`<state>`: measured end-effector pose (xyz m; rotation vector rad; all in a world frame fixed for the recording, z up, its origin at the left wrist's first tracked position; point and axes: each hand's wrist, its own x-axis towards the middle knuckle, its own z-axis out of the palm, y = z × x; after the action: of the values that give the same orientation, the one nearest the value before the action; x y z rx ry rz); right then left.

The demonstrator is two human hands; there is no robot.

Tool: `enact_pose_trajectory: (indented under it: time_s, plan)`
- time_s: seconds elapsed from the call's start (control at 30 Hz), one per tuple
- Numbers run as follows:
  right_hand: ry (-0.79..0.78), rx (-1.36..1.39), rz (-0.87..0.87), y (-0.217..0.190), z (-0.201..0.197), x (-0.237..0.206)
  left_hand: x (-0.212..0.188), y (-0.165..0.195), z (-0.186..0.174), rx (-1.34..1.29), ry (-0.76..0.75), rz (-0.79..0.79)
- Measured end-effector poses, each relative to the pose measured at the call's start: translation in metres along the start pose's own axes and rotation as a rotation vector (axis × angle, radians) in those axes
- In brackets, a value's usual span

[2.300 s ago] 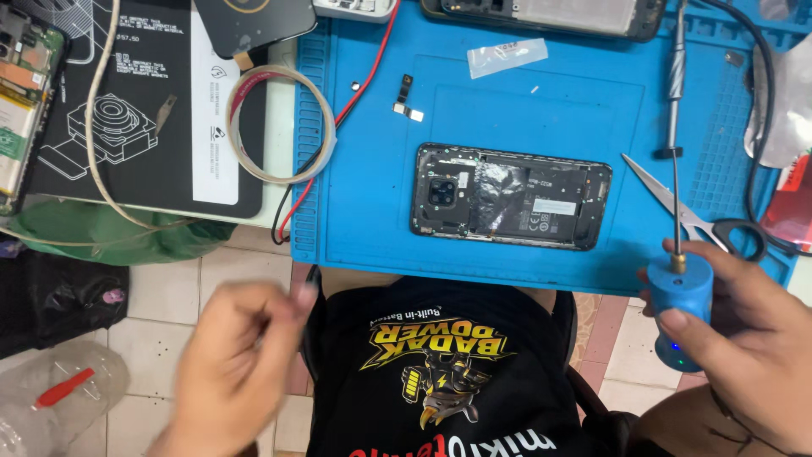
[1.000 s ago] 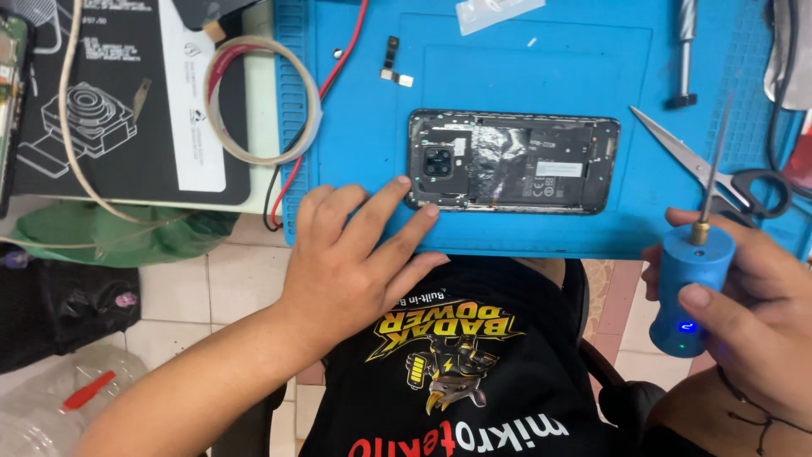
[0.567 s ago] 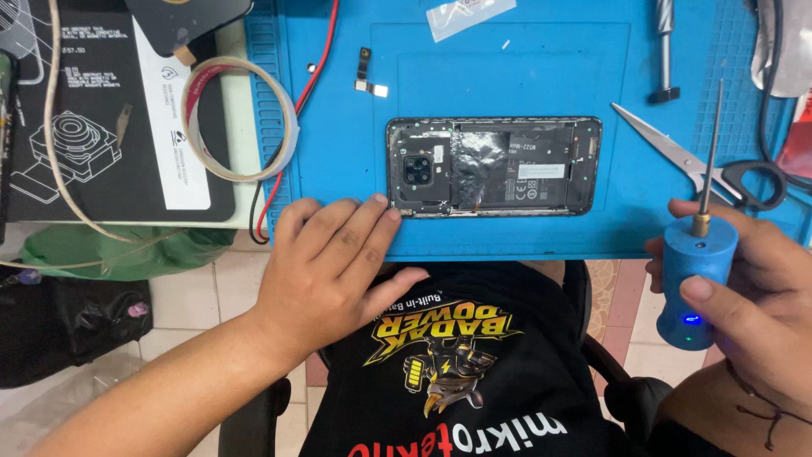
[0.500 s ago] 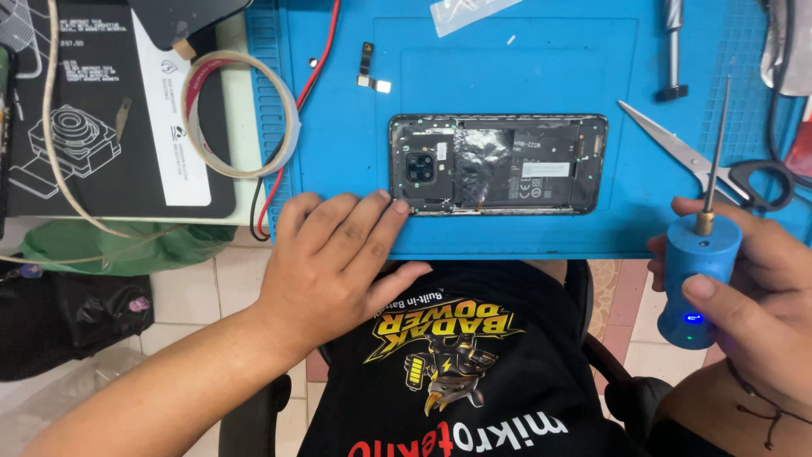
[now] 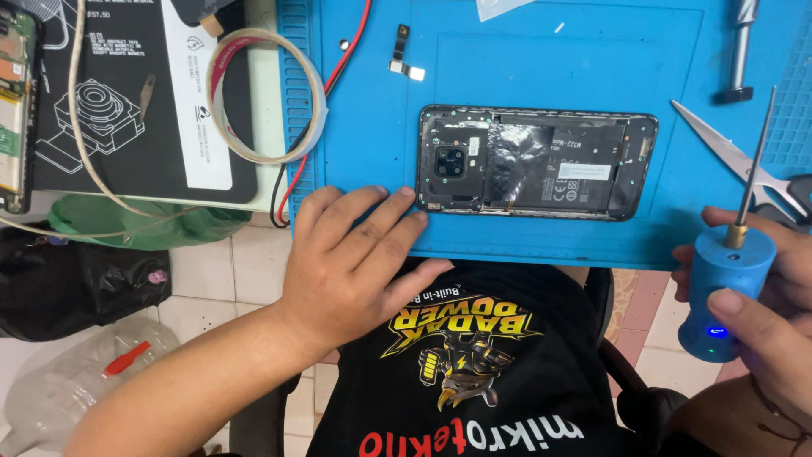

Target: The person works on a disassembled smartphone lying on a blue repair mat, holding the phone steady with one hand while using a blue electric screwdriver with a long bit to unscrew and pry inside the open phone back. They reposition the phone and the tool repeatedly across the work session.

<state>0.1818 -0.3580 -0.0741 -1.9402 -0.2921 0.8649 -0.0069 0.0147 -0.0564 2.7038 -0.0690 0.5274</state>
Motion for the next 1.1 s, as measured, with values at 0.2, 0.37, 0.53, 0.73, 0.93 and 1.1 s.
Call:
enact_pose_trajectory:
  time_s: [0.2, 0.37, 0.53, 0.73, 0.93, 1.1]
  plan:
    - [0.003, -0.012, 0.002, 0.006, -0.001, 0.001, 0.002, 0.003, 0.003, 0.000, 0.030, -0.025]
    - [0.015, -0.025, 0.031, 0.010, -0.002, 0.000, 0.004, 0.004, 0.005, -0.009, 0.067, -0.058]
    - [-0.013, -0.039, 0.033, 0.013, -0.003, 0.003, 0.010, 0.014, 0.009, -0.094, 0.096, -0.249]
    - [-0.025, -0.123, 0.029, 0.014, -0.004, 0.004, 0.014, 0.028, 0.011, -0.090, 0.093, -0.368]
    - [-0.018, -0.072, 0.033, 0.020, -0.004, 0.005, 0.009, 0.026, 0.018, -0.140, 0.169, -0.384]
    - [-0.029, -0.087, 0.042, 0.024, -0.005, 0.004, 0.006, 0.027, 0.027, -0.148, 0.286, -0.438]
